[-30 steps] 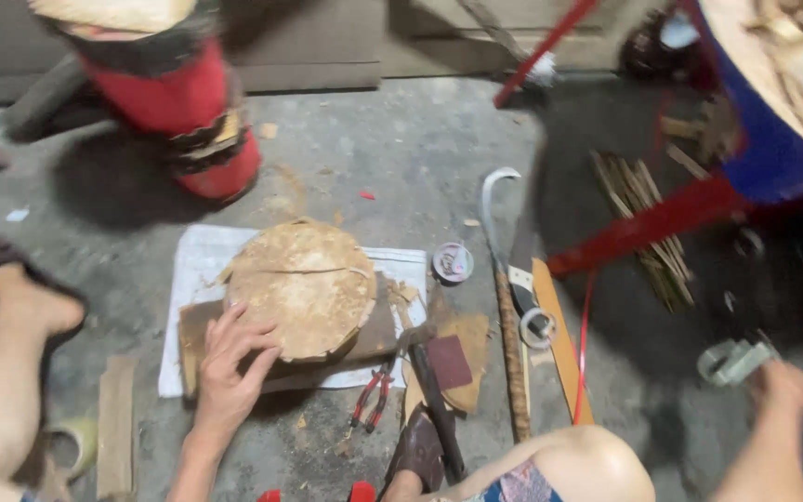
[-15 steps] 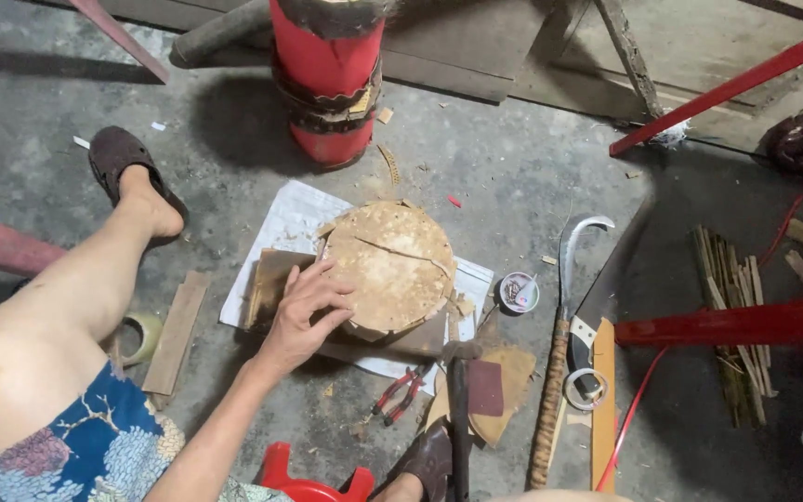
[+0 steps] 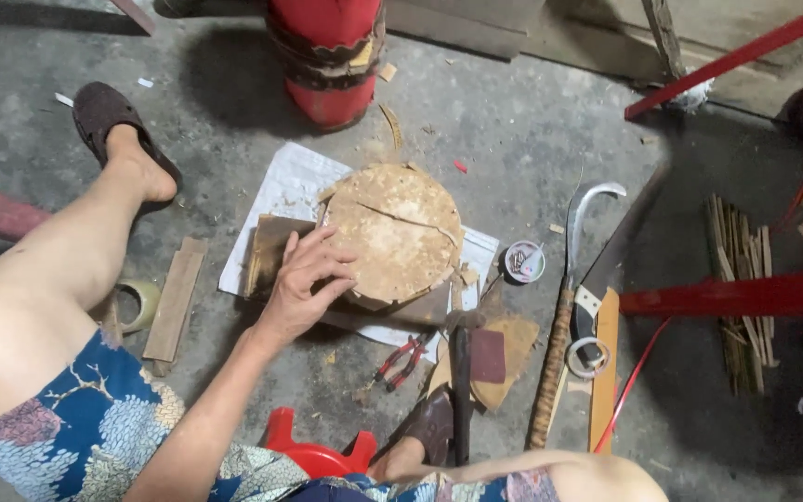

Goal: Repairing a wooden percussion instrument by hammering the frame and using pliers for adjustments

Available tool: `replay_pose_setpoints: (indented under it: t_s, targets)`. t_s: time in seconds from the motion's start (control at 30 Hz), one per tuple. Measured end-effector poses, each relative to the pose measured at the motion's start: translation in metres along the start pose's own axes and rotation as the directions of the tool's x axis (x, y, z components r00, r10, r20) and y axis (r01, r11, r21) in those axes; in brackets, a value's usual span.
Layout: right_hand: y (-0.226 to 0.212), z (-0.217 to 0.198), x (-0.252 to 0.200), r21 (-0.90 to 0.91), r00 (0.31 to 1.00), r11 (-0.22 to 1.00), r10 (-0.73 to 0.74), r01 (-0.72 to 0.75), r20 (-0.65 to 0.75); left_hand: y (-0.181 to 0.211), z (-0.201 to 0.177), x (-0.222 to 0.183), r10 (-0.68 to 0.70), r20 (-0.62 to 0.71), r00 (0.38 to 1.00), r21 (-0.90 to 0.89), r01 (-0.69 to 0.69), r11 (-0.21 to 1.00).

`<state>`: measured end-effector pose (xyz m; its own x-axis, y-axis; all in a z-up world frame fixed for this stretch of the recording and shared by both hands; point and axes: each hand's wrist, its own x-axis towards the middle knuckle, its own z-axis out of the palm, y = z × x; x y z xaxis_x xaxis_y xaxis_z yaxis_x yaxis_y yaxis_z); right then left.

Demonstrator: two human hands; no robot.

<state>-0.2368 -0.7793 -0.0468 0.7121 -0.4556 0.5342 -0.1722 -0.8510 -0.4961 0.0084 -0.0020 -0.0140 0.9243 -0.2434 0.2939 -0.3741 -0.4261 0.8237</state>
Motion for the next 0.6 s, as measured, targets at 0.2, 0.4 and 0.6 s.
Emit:
replay_pose_setpoints:
  t_s: [0.2, 0.4, 0.6]
  targets:
    - [-0.225, 0.157, -0.148, 0.091, 0.977, 0.977, 0.184, -0.194, 0.109, -0.001, -0.003, 0.000, 0.041, 0.025, 0.999, -0.059, -0.039, 0.998]
    - [-0.360, 0.256, -0.213, -0.115, 0.650, 0.951, 0.283, -0.288, 0.706, 0.000, -0.004, 0.003, 0.042, 0.004, 0.999, -0.059, -0.042, 0.997]
    - [-0.367, 0.281, -0.215, -0.365, 0.702, 0.929, 0.297, -0.056, 0.648, 0.004, -0.004, 0.004, 0.050, -0.016, 0.999, -0.033, -0.050, 0.998]
